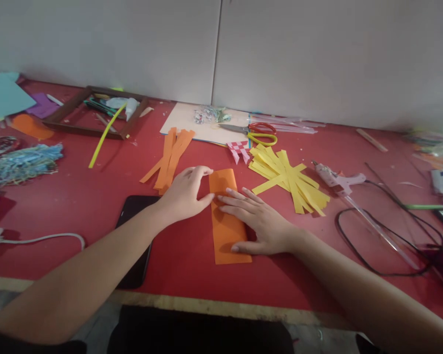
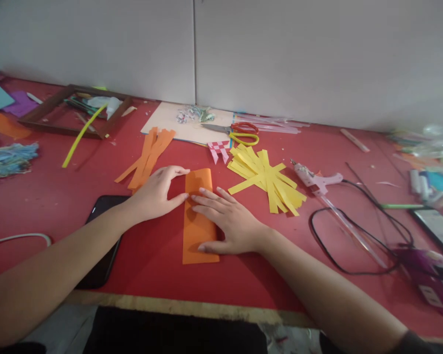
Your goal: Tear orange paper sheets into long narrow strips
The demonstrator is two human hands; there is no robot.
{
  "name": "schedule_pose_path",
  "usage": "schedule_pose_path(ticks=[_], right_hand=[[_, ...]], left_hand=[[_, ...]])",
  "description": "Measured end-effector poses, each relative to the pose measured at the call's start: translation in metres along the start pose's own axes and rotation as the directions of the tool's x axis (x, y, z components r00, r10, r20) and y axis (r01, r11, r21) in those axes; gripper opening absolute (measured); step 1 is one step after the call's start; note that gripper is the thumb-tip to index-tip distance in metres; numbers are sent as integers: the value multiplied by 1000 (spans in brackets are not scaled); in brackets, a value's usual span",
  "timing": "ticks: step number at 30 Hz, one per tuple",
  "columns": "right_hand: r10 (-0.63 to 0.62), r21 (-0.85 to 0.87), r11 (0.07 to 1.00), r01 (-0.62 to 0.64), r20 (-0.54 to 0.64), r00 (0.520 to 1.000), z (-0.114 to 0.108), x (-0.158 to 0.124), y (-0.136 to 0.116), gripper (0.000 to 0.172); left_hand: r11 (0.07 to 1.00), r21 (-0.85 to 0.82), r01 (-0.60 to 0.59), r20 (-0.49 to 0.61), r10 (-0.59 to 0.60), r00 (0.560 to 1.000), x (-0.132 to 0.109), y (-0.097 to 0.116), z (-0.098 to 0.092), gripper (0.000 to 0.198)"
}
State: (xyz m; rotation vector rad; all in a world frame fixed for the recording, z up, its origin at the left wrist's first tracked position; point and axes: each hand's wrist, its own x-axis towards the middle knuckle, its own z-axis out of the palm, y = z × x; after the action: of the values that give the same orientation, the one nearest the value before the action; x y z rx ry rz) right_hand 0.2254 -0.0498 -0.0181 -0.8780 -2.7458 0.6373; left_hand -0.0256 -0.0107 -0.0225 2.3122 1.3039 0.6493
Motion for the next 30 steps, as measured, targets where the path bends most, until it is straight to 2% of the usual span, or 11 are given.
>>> schedule_pose_path(ticks=[10, 13, 16, 19, 25, 30], right_hand=[[-9, 16, 1000, 10, -16, 1000, 2, -1, 1, 83], [-4, 3, 1000, 4, -7, 1000, 2, -1, 2, 83], [9, 1, 1000, -9, 0, 1000, 1, -1, 1, 83], [13, 5, 1000, -13, 3, 1000, 1, 0, 0, 83], [12, -12, 1000, -12, -5, 1000, 2, 0, 0, 84], [23, -34, 999, -22, 20, 1000, 1, 0, -1, 84]], left_hand=[[998, 16, 60, 144, -62, 988, -1, 9, -4, 62], [1000, -22, -7, 200, 11, 980, -4, 8, -3, 73], [993, -59, -106, 253, 117, 960, -7, 8, -4, 95], [990, -63, -126, 269, 139, 953, -8, 8, -3, 108], [992, -61, -112, 237, 123, 964, -7, 5, 2, 103], [993, -30, -112, 299, 116, 947, -4, 9, -1, 93]])
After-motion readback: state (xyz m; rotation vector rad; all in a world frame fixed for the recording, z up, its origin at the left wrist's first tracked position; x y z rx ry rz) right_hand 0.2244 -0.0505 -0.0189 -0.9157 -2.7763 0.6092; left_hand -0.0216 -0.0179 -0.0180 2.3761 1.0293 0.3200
